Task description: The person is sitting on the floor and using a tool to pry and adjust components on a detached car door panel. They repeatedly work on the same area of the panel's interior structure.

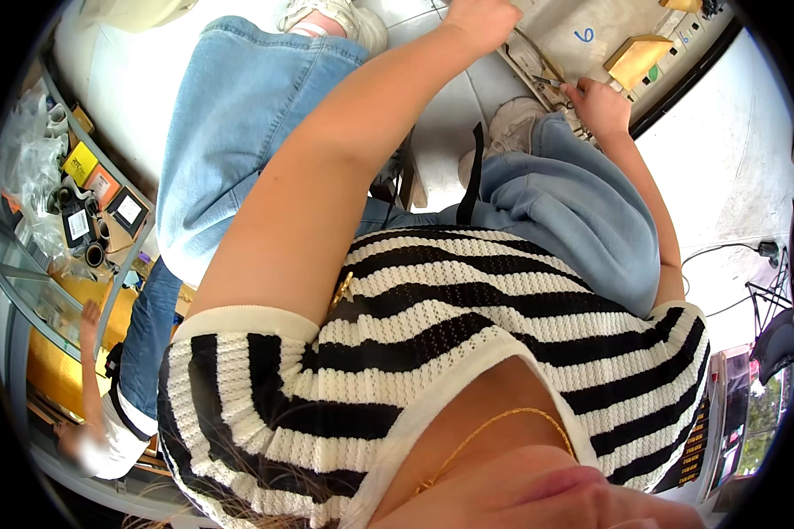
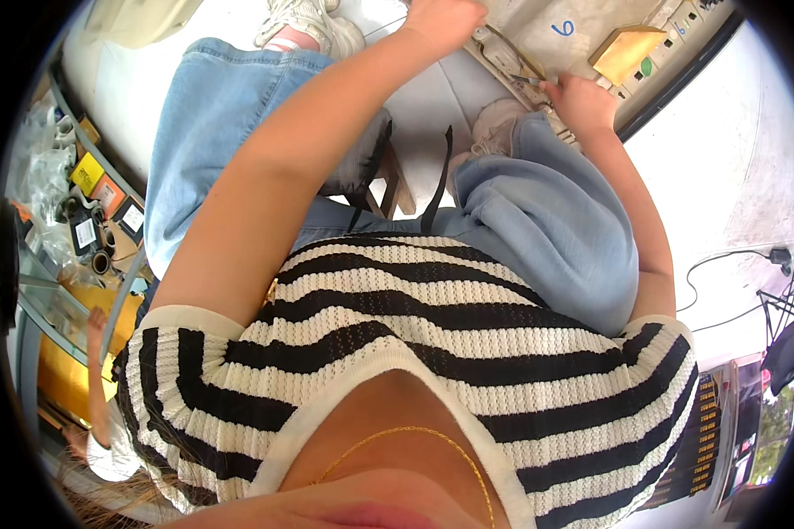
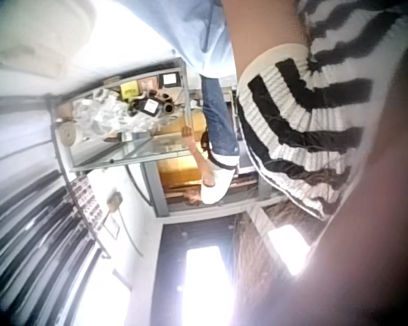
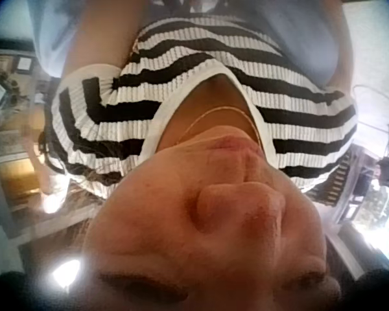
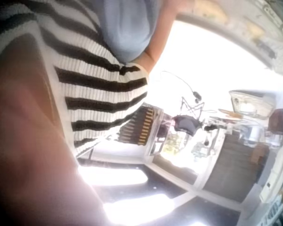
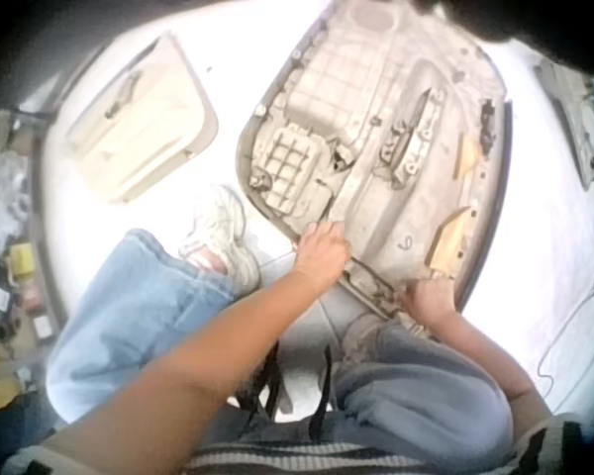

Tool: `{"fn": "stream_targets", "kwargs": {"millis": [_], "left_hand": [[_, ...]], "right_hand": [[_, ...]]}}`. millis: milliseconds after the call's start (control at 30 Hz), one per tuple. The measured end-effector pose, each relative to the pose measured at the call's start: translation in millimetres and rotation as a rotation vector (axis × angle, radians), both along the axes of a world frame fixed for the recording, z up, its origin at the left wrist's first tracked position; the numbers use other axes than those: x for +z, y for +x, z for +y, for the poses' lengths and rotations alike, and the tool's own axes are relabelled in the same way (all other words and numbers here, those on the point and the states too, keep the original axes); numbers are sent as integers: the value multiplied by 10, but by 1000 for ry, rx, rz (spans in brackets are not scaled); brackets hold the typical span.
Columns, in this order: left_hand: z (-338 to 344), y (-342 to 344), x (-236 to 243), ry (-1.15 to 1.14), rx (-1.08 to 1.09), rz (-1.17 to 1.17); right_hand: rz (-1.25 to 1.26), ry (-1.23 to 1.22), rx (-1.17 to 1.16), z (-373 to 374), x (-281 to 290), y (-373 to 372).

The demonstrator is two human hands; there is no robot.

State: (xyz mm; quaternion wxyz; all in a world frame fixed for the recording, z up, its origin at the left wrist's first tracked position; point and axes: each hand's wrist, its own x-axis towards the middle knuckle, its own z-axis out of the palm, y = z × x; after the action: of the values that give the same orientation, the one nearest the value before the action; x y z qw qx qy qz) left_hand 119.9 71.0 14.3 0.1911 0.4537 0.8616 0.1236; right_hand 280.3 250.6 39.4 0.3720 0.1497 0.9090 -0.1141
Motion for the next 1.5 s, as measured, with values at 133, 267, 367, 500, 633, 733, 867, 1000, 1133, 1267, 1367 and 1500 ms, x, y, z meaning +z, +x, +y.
{"fn": "stream_targets", "kwargs": {"millis": [133, 267, 367, 500, 633, 733, 867, 1000, 1133, 1267, 1367, 1500], "left_hand": [[168, 19, -174, -92, -152, 96], [341, 62, -195, -348, -288, -14], [360, 55, -238, -156, -231, -22], [418, -11, 25, -10, -139, -73], [430, 69, -86, 44, -96, 26], [480, 106, -162, 68, -91, 54], [508, 121, -211, -1, -169, 33], [450, 89, -4, 20, -271, 36], [374, 17, 69, -12, -245, 4], [370, 15, 93, -3, -197, -71], [367, 6, 82, -32, -175, -86], [324, 6, 47, -10, -167, -80]], "right_hand": [[14, -27, -81, -17, -45, 152], [28, -31, -96, -53, 29, 172], [51, -10, -84, -76, 46, 170], [135, -27, -48, -59, -3, 209], [219, -20, 44, -15, -83, 214], [207, -11, 87, -18, -38, 146], [116, -2, 79, -31, 4, 70], [-9, -60, -132, -45, -51, 215], [13, -125, -208, -117, 65, 299], [116, -141, -199, -110, 46, 389], [114, -121, -245, -122, 27, 432], [54, -150, -237, -113, 55, 399]]}}
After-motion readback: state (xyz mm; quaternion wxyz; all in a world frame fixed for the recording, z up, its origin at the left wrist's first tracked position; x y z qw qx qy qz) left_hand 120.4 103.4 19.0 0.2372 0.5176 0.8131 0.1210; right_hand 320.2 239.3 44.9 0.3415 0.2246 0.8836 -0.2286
